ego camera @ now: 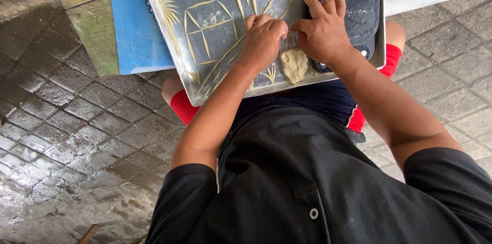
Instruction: The person is creating a decorative scene on a tray by rolling small pieces of dough into very thin strands and carefully placing them to form patterns like palm trees and a house.
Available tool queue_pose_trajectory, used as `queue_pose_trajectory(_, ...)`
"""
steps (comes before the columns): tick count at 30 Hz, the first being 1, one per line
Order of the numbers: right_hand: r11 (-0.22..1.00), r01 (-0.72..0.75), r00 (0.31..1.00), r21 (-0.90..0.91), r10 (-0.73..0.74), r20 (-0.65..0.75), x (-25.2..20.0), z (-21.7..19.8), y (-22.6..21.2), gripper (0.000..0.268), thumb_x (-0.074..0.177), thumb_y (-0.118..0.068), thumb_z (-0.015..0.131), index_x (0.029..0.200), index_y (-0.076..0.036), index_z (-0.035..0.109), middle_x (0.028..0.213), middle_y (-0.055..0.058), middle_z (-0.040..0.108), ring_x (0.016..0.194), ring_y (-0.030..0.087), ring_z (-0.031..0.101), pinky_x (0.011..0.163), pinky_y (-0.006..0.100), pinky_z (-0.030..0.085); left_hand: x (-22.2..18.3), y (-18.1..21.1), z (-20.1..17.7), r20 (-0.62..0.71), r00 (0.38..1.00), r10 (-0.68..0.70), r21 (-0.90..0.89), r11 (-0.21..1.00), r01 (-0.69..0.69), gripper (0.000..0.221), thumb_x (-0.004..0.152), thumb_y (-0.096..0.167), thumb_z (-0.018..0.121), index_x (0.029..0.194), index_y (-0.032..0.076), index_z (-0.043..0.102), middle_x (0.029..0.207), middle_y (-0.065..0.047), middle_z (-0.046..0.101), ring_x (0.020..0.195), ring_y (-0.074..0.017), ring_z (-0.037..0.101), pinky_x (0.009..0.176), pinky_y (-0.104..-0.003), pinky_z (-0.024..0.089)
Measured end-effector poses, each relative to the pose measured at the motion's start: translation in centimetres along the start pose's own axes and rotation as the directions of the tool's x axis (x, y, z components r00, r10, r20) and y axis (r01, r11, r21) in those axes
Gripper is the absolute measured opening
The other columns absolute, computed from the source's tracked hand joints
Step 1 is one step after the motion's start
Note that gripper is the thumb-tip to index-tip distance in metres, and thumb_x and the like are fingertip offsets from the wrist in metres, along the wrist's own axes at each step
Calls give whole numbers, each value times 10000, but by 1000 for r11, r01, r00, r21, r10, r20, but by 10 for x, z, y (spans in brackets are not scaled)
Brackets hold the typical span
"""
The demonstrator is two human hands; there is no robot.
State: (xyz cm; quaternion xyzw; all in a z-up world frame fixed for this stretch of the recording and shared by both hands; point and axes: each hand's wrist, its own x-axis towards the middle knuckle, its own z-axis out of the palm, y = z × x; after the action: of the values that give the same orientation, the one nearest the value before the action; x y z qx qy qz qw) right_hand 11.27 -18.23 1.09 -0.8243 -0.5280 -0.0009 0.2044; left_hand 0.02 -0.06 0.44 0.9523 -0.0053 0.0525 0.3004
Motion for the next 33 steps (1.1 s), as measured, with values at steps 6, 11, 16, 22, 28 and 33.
queue_pose_trajectory(6,1000,3,1000,-2,-3,16,-1,0,0,174,922,-112,755,980,-248,847,1580,197,509,1517,492,212,1084,695,283,1,2,-2,-5,1000,17,-10,1000,-17,186,857,-11,512,860,172,483,724,30,613,904,-244,539,874,-389,296)
queue_pose_trajectory(11,1000,-4,1000,-17,4,19,1,-1,-2,170,915,-119,777,975,-257,855,1574,195,517,1518,487,213,1088,692,279,2,3,-3,9,1000,10,-3,1000,-10,205,845,-27,517,845,174,474,716,30,600,886,-243,534,860,-385,296)
queue_pose_trajectory(16,1000,-4,1000,17,4,-6,-1,-1,1,157,953,-120,726,978,-223,841,1560,195,526,1502,506,238,1075,697,291,2,0,-1,5,1000,3,-11,1000,-3,195,864,-21,516,851,172,488,726,28,603,886,-239,535,863,-386,298)
queue_pose_trajectory(22,981,-7,988,194,37,-151,5,-32,-15,175,945,-72,777,1104,-146,780,1520,131,533,1502,421,319,1017,602,356,-13,33,-33,-64,988,-138,-198,972,123,221,778,40,470,958,155,532,872,-19,588,897,-245,550,864,-386,311)
queue_pose_trajectory(28,934,225,964,276,-172,-204,-27,-45,-67,116,925,-341,776,980,-240,786,1282,18,700,1363,342,549,1033,549,407,-83,78,-48,180,937,-299,-807,500,315,221,1108,167,414,1074,104,623,1021,-95,725,1035,-221,657,988,-427,439)
queue_pose_trajectory(33,901,172,981,398,-122,-148,-61,-43,-105,168,950,-366,767,1068,-252,801,1234,-10,712,1255,300,614,1006,502,449,-128,79,-56,434,862,-262,-795,339,503,276,1093,132,492,1211,0,704,1141,-186,754,1118,-260,695,1019,-459,492)
